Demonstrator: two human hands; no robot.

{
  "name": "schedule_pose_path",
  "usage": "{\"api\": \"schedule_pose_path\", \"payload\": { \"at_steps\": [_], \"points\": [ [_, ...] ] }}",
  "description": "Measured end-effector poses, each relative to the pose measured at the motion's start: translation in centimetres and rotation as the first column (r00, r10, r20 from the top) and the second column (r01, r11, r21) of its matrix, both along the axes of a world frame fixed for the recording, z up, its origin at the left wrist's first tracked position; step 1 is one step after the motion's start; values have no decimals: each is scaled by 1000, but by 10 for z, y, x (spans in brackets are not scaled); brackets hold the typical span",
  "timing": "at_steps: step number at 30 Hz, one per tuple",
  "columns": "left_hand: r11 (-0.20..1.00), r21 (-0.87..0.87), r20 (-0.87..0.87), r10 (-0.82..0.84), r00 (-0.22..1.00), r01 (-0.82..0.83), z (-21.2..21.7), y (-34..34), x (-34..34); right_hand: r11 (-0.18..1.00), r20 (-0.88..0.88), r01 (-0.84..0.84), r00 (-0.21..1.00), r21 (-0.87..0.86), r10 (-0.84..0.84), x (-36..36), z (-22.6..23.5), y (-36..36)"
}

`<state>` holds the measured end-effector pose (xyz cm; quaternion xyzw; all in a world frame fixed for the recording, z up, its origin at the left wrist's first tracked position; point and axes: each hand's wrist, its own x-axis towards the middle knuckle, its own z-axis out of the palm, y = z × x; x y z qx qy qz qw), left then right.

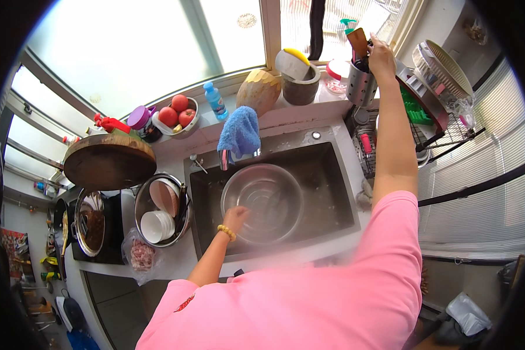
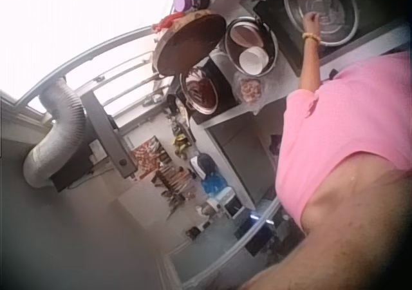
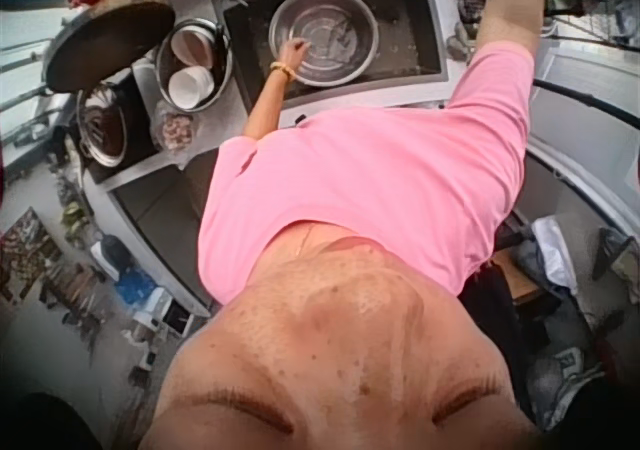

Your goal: The person washes various kitchen items in a sink using a cloth and running water. They scrub a small bowl, a pair of chopsticks, and a large metal bowl, then rinse each item and place them aside.

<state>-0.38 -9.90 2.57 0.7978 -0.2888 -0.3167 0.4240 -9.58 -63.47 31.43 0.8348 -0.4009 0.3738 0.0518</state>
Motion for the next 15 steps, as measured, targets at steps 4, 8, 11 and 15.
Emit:
{"api": "schedule_pose_path", "payload": {
  "at_steps": [4, 8, 11, 15],
  "points": [
    [994, -44, -15, 104, 994, -105, -32, 15, 3, 930, 190, 40, 981, -366, 33, -2, -14, 56],
    [952, 116, 337, 229, 913, -282, -38, 28, -2, 967, 477, -140, 849, -212, 227, -21, -90, 168],
    [831, 301, 458, 304, 835, -467, -45, 34, -6, 833, 471, -383, 865, 399, 172, -23, -203, 242],
    [688, 501, 234, 476, 848, -524, -80, 53, 0, 386, -32, -368, 687, 846, 726, -28, -363, 327]
  ]
}}
